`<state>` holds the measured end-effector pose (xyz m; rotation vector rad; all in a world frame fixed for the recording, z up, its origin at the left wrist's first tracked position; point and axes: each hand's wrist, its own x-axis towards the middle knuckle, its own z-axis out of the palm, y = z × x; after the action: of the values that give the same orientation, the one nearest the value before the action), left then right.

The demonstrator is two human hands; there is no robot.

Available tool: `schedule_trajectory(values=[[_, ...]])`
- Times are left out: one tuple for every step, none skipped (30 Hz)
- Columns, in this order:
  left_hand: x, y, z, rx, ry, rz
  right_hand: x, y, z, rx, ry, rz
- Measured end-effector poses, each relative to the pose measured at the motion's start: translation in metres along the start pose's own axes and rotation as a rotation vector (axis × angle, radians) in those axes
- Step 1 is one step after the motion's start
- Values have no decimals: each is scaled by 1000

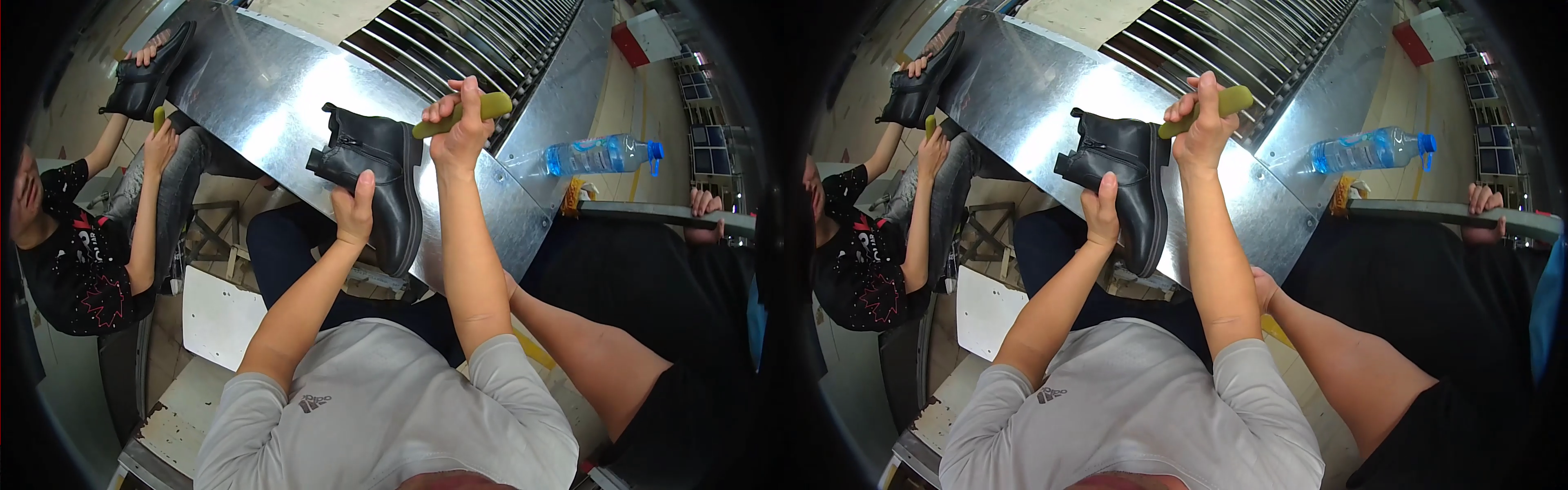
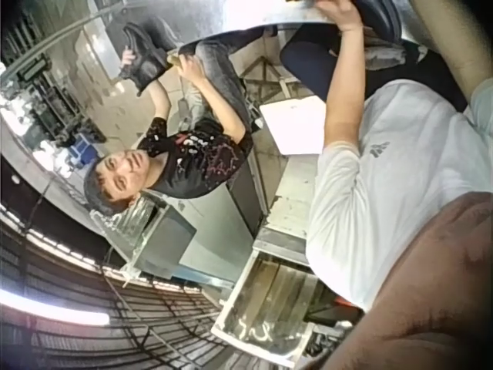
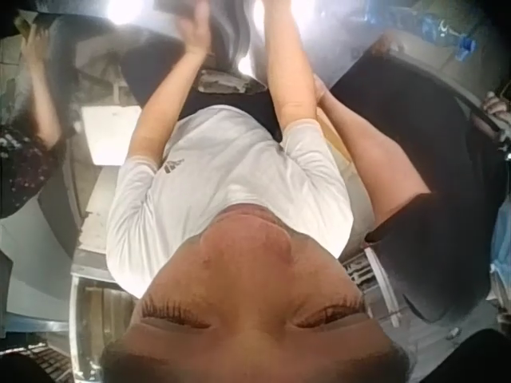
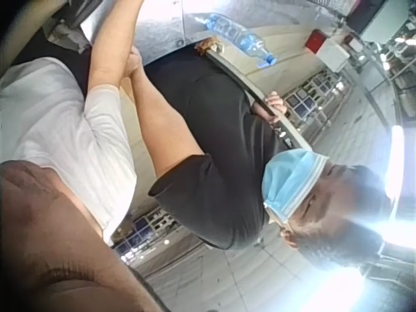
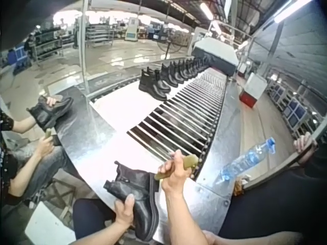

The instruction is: Clean and inspect boots at a shoe manufacturing station.

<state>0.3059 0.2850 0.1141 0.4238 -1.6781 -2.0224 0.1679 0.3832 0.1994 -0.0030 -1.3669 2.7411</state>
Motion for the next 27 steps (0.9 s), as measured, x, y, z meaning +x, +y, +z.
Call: schedule_trajectory(values=[[-1,0,0,21,9,2,3,5,2,11,-3,10],[-2,2,0,20,14,-1,6,9,3,8,-5,14],[-2,3,1,23,12,-2,8,11,3,5,-17,11],[-2,4,1,25,8,-4,10,14,3,2,-28,6],[-2,5,1,25,11,-9,10,15,4,-2,-27,11],[-2,6,1,32,10,-9,11,16,4,-4,-36,13],[-3,6,1,38,7,-10,12,17,4,-7,-44,15],[-3,5,2,38,5,-17,12,18,6,-11,-38,17],[-2,4,3,20,24,-4,11,20,8,-46,-59,-6],[-2,3,4,2,42,10,11,21,9,-81,-79,-30],[-2,3,5,1,38,1,9,21,11,-99,-87,-42],[-3,2,6,-1,55,-5,5,23,9,-105,-78,-41],[-3,2,6,-3,71,-11,1,25,7,-83,-106,-53],[-3,0,6,-5,68,-17,-1,25,3,-60,-137,-65],[-3,-2,5,-8,67,-13,-3,25,0,-61,-168,-83],[-2,-3,5,-11,66,-10,-6,23,-5,-66,-163,-85],[-2,-4,6,-22,83,3,-12,19,-7,5,-162,-44],[-2,-5,5,-24,80,0,-17,16,-9,76,-162,-4],[-1,-5,4,-7,73,6,-21,17,-15,62,-183,-8],[-1,-5,3,10,66,12,-26,15,-17,59,-180,-8],[0,-3,4,4,63,28,-32,12,-19,78,-169,47],[-1,-4,3,3,63,26,-37,11,-21,98,-159,103],[0,-5,2,2,51,21,-40,10,-23,97,-148,107],[0,-6,2,1,39,17,-41,10,-25,96,-148,105],[1,-6,3,0,39,18,-42,10,-26,99,-152,98],[2,-7,4,-8,39,24,-42,9,-26,102,-156,91],[2,-7,4,-15,40,30,-43,9,-27,102,-156,90]])
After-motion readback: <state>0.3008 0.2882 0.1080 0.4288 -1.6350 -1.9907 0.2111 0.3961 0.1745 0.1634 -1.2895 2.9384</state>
